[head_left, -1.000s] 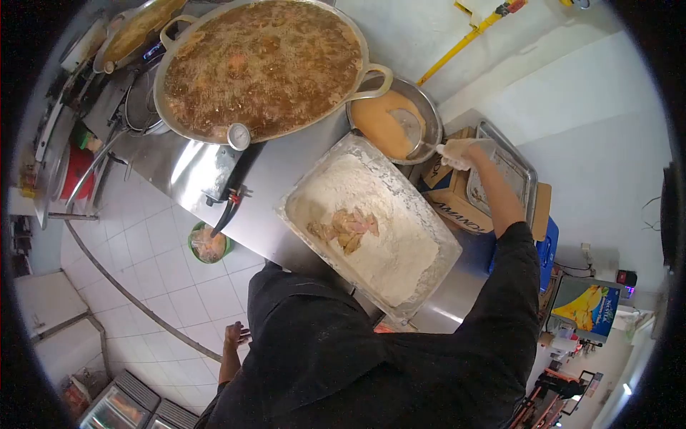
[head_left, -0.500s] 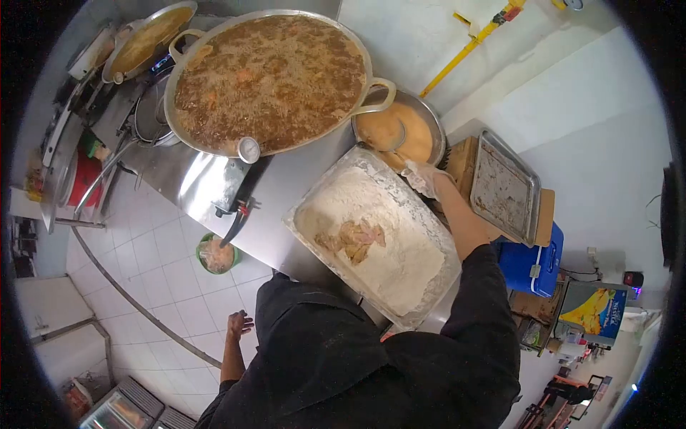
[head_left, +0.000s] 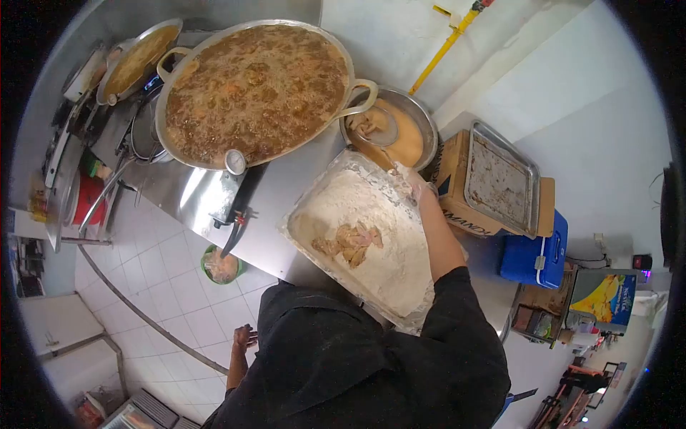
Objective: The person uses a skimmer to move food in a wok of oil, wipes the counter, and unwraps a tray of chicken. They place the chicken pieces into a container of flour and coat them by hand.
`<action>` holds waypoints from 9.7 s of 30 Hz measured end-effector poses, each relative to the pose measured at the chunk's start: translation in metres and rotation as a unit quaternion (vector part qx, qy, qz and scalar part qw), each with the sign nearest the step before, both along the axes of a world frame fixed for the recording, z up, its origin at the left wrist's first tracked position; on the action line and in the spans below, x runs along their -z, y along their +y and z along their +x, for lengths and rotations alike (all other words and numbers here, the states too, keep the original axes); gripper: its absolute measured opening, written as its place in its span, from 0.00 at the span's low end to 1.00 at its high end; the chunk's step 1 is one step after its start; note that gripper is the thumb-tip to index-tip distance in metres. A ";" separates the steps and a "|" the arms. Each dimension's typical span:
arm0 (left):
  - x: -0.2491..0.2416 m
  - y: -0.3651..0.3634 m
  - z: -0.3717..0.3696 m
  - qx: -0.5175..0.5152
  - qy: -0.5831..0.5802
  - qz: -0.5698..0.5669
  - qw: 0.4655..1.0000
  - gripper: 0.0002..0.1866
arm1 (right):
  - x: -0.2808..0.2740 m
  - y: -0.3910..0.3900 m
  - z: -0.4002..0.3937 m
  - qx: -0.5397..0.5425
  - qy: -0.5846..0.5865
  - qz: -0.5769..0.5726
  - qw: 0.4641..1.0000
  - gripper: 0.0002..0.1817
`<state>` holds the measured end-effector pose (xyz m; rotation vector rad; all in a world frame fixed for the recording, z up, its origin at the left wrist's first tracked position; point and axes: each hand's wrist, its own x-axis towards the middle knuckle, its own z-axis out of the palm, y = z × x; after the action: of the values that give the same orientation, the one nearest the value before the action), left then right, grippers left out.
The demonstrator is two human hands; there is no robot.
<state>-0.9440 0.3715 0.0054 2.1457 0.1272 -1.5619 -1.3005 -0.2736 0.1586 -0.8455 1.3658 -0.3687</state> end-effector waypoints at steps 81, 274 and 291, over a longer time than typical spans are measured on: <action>0.001 0.010 0.003 0.036 0.025 0.008 0.999 0.24 | 0.014 0.060 -0.007 0.020 0.150 -0.063 0.986 0.29; -0.140 -0.265 -0.060 -0.130 0.029 -0.366 0.921 0.12 | -0.034 0.237 0.031 -0.575 0.268 -0.557 0.537 0.16; -0.136 -0.268 -0.063 -0.134 0.006 -0.372 0.919 0.13 | 0.075 0.239 -0.013 -0.621 0.418 -0.466 0.472 0.17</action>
<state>-1.0075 0.1031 0.1414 1.4479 -0.1479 -1.1971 -1.3135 -0.0346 0.0840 -2.9681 0.8205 0.6894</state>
